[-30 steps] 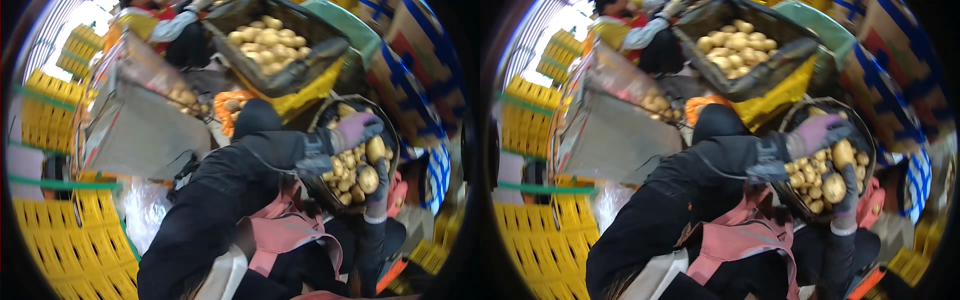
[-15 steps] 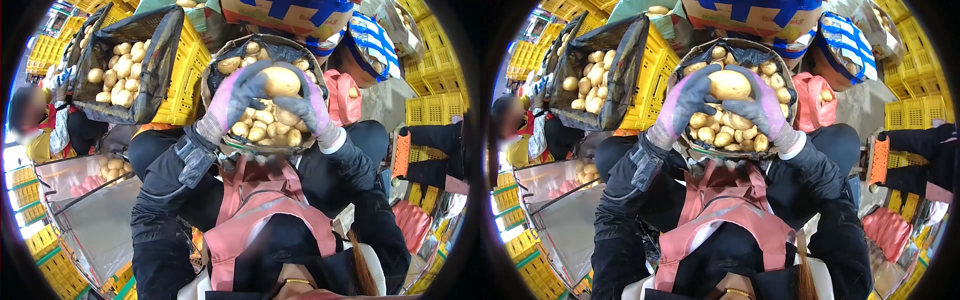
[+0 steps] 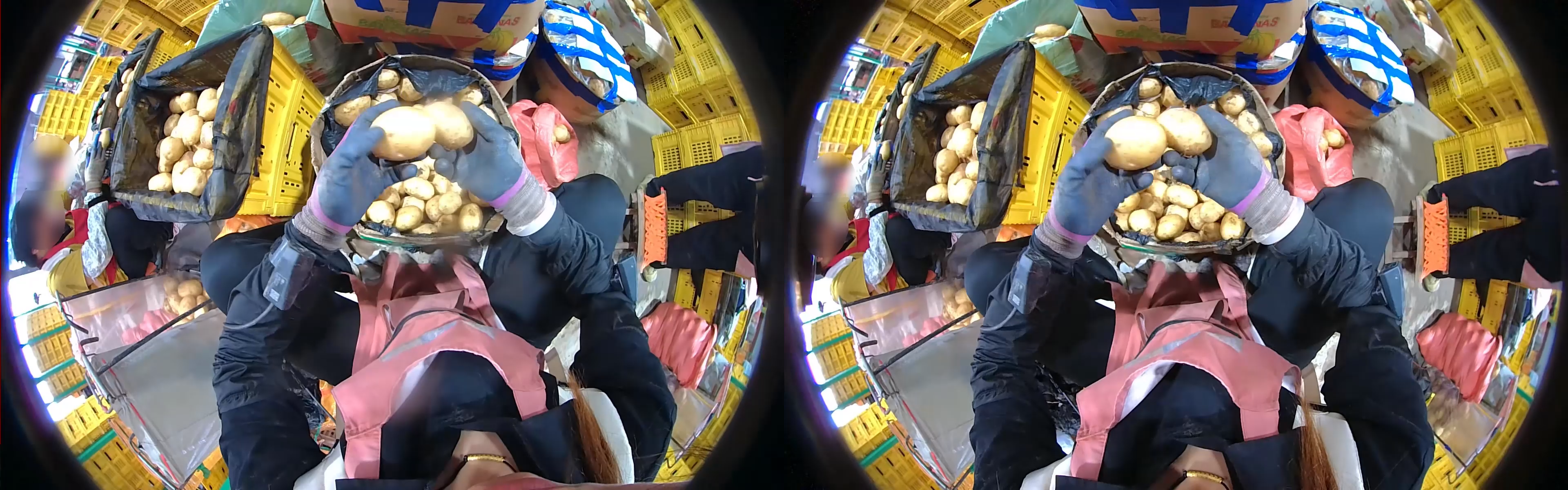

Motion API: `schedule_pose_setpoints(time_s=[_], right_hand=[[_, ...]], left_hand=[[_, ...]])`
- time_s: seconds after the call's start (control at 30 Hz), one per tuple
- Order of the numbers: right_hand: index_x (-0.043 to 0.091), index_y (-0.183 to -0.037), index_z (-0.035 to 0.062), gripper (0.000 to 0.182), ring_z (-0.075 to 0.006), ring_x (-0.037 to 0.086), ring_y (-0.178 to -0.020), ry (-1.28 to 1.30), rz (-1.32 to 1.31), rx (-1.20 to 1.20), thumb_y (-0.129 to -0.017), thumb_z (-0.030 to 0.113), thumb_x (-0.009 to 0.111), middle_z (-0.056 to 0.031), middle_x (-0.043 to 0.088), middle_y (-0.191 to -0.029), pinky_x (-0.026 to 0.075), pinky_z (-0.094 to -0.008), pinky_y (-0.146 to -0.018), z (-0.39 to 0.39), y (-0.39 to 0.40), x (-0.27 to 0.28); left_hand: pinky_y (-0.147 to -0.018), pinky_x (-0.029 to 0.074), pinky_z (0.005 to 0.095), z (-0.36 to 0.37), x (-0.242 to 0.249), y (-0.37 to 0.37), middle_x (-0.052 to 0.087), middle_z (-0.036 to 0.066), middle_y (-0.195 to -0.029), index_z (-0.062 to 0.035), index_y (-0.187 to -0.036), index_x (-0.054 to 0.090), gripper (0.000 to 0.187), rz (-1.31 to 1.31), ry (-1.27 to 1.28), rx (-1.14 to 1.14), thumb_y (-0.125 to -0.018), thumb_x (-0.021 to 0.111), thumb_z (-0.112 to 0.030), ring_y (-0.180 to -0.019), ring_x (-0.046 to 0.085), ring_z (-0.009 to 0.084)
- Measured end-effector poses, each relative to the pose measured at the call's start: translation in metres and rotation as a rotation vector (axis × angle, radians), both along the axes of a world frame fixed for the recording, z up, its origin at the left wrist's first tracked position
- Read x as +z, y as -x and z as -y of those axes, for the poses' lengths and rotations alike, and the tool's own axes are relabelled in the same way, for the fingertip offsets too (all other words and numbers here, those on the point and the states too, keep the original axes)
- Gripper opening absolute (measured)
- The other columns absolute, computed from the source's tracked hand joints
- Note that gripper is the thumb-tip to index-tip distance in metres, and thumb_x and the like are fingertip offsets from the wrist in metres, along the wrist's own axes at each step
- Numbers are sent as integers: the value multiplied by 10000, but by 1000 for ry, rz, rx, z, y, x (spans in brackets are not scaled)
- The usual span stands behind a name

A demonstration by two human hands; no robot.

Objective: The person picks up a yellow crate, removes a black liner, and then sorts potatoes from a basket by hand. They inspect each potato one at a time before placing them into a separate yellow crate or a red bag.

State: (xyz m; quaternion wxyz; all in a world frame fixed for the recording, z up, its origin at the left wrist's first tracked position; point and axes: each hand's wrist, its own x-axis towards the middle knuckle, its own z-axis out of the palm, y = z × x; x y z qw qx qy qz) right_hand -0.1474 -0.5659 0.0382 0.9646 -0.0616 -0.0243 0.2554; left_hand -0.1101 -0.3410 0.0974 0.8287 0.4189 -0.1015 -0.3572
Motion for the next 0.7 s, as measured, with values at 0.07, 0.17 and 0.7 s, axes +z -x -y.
schedule_pose_setpoints(time_s=[0.07, 0.17, 0.7], right_hand=[[441, -1362, 38, 455, -288, 524, -1219, 377, 119, -258, -986, 289, 489, -155, 515, -1334, 505, -422, -952, -10, 4, 20], [371, -1422, 22, 498, -307, 440, -1308, 277, 74, -248, -980, 220, 486, -163, 451, -1408, 388, -472, -1076, -12, -1, 37], [439, -1358, 3, 406, -258, 499, -1262, 1175, 635, -468, -969, 118, 461, -96, 443, -1421, 455, -412, -1021, -17, -14, 14]], left_hand=[[-947, 504, 418, -4, -5, -1, 532, 122, -1275, -59, -1257, 472, 344, -83, 25, 69, -940, 534, -179, -1170, 558, 269], [-945, 513, 426, -5, -3, -3, 541, 120, -1272, -50, -1200, 504, 280, -135, 27, 125, -938, 529, -145, -1156, 571, 274], [-1045, 382, 562, -69, 14, -41, 427, 157, -1406, -106, -1136, 567, 390, -338, -38, 744, -866, 686, -361, -1255, 462, 347]])
